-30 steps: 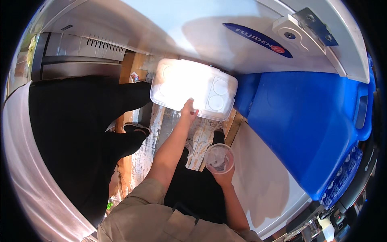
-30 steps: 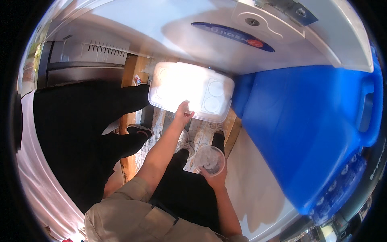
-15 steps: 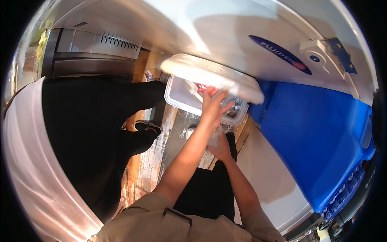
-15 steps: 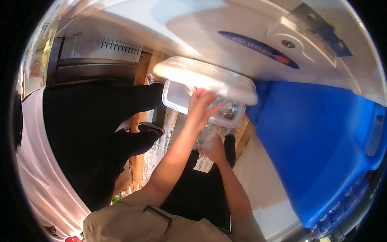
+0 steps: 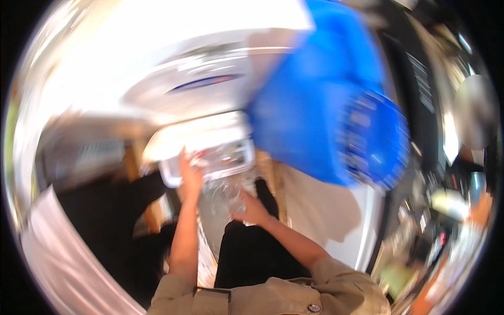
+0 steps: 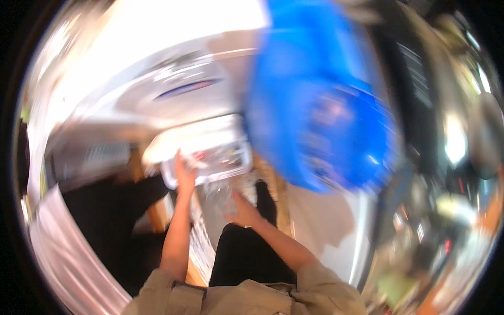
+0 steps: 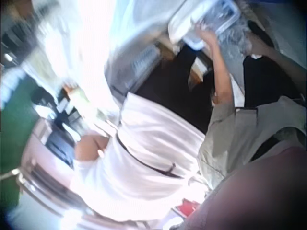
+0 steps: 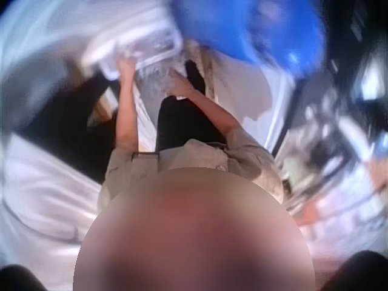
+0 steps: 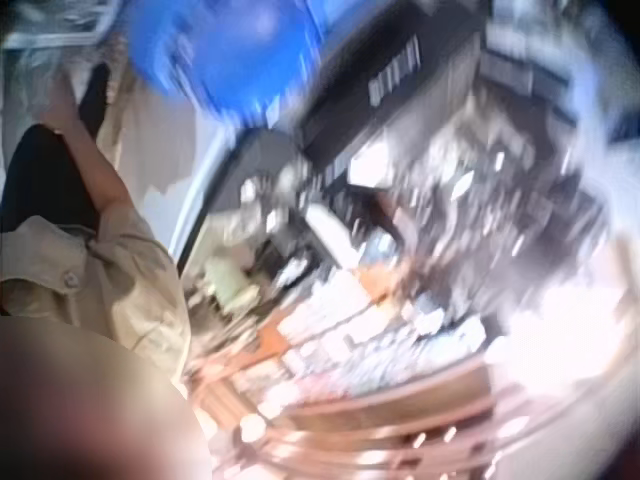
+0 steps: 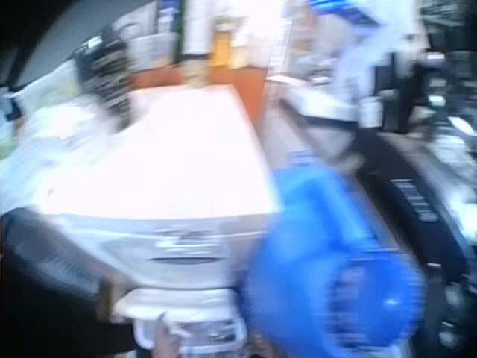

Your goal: The person prepares a beverage by scooping ice into a plastic cup, adding a dark liquid, and stirring with a spoon. They then place a lid on the cup, add straws, and hand the finished drink to a customer at the counter.

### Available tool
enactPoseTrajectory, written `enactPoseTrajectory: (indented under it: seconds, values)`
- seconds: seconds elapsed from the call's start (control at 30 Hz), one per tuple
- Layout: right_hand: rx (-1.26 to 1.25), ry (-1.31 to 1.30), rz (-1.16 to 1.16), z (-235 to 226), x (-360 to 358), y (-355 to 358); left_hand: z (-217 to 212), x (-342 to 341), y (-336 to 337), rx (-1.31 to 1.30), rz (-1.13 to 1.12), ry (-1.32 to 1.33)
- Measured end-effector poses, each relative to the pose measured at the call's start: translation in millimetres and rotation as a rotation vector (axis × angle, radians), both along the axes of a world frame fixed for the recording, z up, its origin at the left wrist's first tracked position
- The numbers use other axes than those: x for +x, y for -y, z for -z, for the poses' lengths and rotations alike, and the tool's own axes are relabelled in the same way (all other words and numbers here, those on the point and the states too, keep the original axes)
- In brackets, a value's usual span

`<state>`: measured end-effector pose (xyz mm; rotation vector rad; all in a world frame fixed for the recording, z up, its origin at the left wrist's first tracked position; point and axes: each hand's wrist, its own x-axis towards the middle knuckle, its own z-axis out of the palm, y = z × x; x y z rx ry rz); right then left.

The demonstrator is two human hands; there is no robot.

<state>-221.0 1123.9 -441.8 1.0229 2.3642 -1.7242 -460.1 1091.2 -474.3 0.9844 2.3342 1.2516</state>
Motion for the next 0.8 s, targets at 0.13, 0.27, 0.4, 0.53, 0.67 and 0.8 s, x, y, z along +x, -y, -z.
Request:
enactPoseTrajectory:
  seconds: [0.13,0.27,0.4,0.53,0.67,0.8]
  values:
    - [0.127,-0.040,0.121,-86,113,66,37,56,125,-0.665,0.360,0.215]
    - [0.130,-0.025,0.354,-151,161,120,11,118,218,-1.188,0.647,0.995]
    - [0.187,-0.061,0.591,-210,167,144,-52,154,207,-0.968,1.112,0.295]
    - [0.287,-0.223,0.829,-277,180,137,-207,189,101,-0.643,1.338,0.708]
    - [0.392,-0.237,0.965,-323,204,138,-344,254,31,-0.308,1.543,0.911]
    - [0.480,-0.338,0.997,-374,240,130,-393,313,19,-0.237,1.459,0.871]
